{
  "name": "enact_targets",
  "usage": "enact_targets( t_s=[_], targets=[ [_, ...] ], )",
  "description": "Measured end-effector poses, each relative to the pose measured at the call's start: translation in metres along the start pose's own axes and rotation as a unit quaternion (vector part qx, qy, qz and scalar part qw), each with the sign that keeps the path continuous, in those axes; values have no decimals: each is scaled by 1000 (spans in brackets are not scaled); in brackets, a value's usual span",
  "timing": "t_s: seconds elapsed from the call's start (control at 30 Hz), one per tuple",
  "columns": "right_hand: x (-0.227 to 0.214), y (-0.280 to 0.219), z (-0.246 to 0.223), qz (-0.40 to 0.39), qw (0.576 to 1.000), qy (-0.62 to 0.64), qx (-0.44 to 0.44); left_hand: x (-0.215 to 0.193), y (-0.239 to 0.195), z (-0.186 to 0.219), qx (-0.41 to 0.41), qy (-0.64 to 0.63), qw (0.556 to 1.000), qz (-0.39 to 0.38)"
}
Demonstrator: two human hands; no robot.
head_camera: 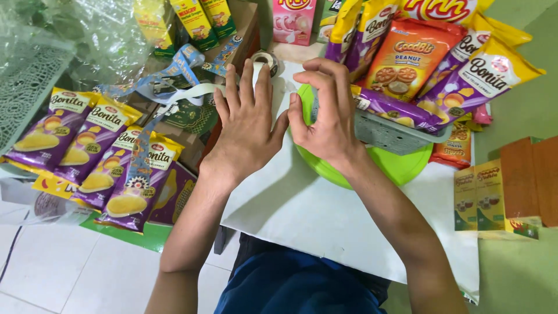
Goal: The person arranges various snack packages, including Bonita and GoodBites, into a grey plastic basket placed on a green rotating stand. They adjust the items to fit neatly and rotate the stand to check the arrangement from different angles.
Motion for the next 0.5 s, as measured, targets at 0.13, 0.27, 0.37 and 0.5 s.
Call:
enact_targets(
  t_s=[0.13, 0.27, 0.37, 0.5],
  targets=[
    [17, 4, -15, -57, 998, 21, 28, -8, -10, -13, -11, 44, 998, 42],
    [43, 12, -20, -82, 996, 38, 24, -37, -32, -18, -29, 68, 996, 54],
    [67, 21, -31, -99, 993, 68, 19, -59, -49, -28, -54, 74, 995, 44],
    [103, 32, -48, -138, 988, 74, -6, -97, -77, -46, -90, 98, 991, 34]
  ],
)
Point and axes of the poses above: each hand's wrist, its own y-axis towards the middle knuckle, its own x-axis out of the palm, z = x × y, the point moved 5 cm from there along y, towards the middle knuckle, and after that the axes turned 11 degrees about x, right-handed, at the moved point
